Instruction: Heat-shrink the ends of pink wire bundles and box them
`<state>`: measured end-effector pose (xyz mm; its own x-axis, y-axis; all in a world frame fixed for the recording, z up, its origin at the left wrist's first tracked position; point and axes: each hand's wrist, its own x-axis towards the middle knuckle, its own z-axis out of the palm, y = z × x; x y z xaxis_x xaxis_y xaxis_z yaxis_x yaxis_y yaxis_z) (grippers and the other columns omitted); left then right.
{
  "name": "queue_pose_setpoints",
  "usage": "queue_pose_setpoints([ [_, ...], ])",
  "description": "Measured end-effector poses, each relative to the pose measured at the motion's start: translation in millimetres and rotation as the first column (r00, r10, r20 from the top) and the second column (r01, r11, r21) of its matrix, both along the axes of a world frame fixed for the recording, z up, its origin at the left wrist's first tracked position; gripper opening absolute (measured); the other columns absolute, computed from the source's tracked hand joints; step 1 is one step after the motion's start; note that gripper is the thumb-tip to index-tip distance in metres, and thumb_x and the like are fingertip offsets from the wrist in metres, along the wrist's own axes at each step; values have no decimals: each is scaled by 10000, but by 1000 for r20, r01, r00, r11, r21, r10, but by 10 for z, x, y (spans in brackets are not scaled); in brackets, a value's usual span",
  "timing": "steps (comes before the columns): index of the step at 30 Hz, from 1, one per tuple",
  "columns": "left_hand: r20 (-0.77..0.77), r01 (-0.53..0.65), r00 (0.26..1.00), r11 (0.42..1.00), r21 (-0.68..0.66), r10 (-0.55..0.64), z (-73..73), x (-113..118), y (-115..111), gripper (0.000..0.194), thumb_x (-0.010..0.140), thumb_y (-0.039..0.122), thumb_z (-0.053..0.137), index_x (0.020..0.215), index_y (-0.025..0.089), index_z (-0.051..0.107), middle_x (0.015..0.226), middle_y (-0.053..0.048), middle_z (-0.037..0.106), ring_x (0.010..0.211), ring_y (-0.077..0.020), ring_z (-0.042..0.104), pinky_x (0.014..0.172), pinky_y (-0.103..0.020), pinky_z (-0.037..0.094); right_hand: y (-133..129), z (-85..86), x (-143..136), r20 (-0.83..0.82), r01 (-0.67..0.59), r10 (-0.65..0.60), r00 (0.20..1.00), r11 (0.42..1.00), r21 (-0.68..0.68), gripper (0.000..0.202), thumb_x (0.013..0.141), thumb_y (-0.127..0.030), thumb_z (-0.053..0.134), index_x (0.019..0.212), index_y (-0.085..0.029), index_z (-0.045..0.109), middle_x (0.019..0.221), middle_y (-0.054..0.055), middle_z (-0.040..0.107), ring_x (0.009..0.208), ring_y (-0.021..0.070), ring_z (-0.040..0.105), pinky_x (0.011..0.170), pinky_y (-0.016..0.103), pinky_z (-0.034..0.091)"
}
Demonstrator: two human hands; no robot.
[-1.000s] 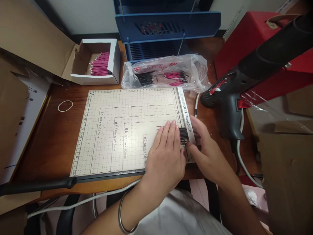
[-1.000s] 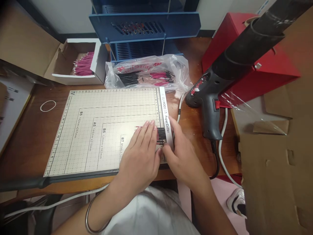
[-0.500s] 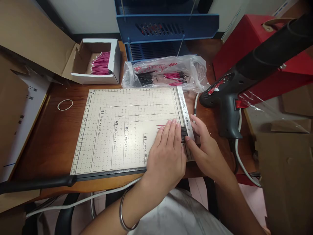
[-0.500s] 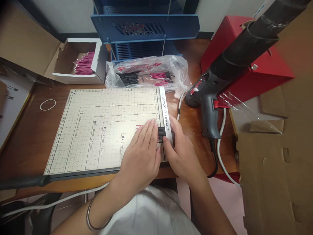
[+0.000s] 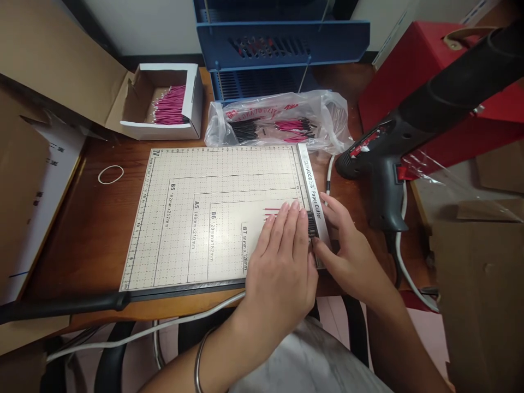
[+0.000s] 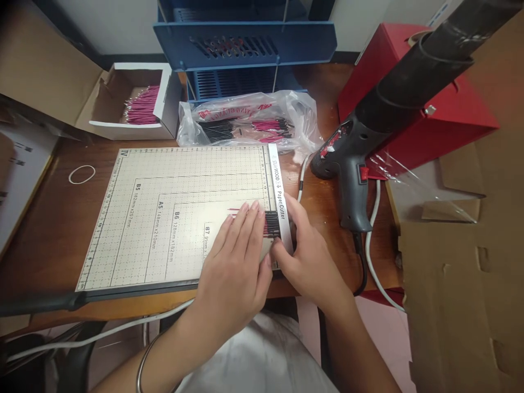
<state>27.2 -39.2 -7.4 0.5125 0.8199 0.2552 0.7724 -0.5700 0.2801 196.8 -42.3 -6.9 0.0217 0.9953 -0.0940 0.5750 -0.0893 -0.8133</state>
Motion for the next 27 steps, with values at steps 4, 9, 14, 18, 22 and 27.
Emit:
queue_pose_setpoints([
  [4,-31,7,999,999,44,-6,-4,-95,-121,555,1055,278,408,1551,28,427,1649,-139,428,1546,-270,393,1279,-452,336,15,-6,-11,-23,9,-8,1000,1000,23,747,915,-250,581,1593,-395,300,1597,40,458,1435,244,512,1207,528,436],
  [9,-55,27,998,997,69,-23,-71,-146,-186,533,1071,309,395,1536,58,470,1639,-102,455,1525,-247,423,1291,-426,275,6,-24,-17,-22,30,-31,999,999,-22,711,941,-266,538,1598,-388,294,1610,34,436,1444,260,493,1197,544,436],
  [14,-66,37,997,998,58,-34,-102,-86,-147,549,1077,348,402,1540,63,476,1648,-83,440,1534,-237,406,1289,-422,267,44,-21,-77,-75,79,-80,994,997,-14,564,1025,-396,489,1570,-393,341,1570,26,485,1406,233,527,1192,495,443],
  [18,-70,40,997,997,61,-35,-127,-55,-144,553,1083,344,382,1540,45,471,1632,-105,462,1528,-232,417,1272,-422,299,87,-17,-124,-7,95,-95,995,995,5,567,1032,-478,480,1567,-350,344,1570,51,482,1391,245,535,1159,483,461],
  [22,-84,45,996,998,46,-41,-105,-75,-128,583,1096,382,354,1560,40,438,1649,-128,432,1543,-242,394,1269,-433,312,95,-29,-141,38,91,-91,995,996,-3,550,1046,-488,419,1559,-303,352,1558,73,490,1378,259,534,1159,504,448],
  [27,-97,14,995,998,54,-9,-21,-114,-3,581,1107,378,328,1560,27,429,1658,-131,415,1543,-272,393,1280,-467,297,101,-40,-145,86,79,-79,993,997,1,500,1050,-491,385,1507,-291,416,1518,73,520,1347,263,544,1152,508,441],
])
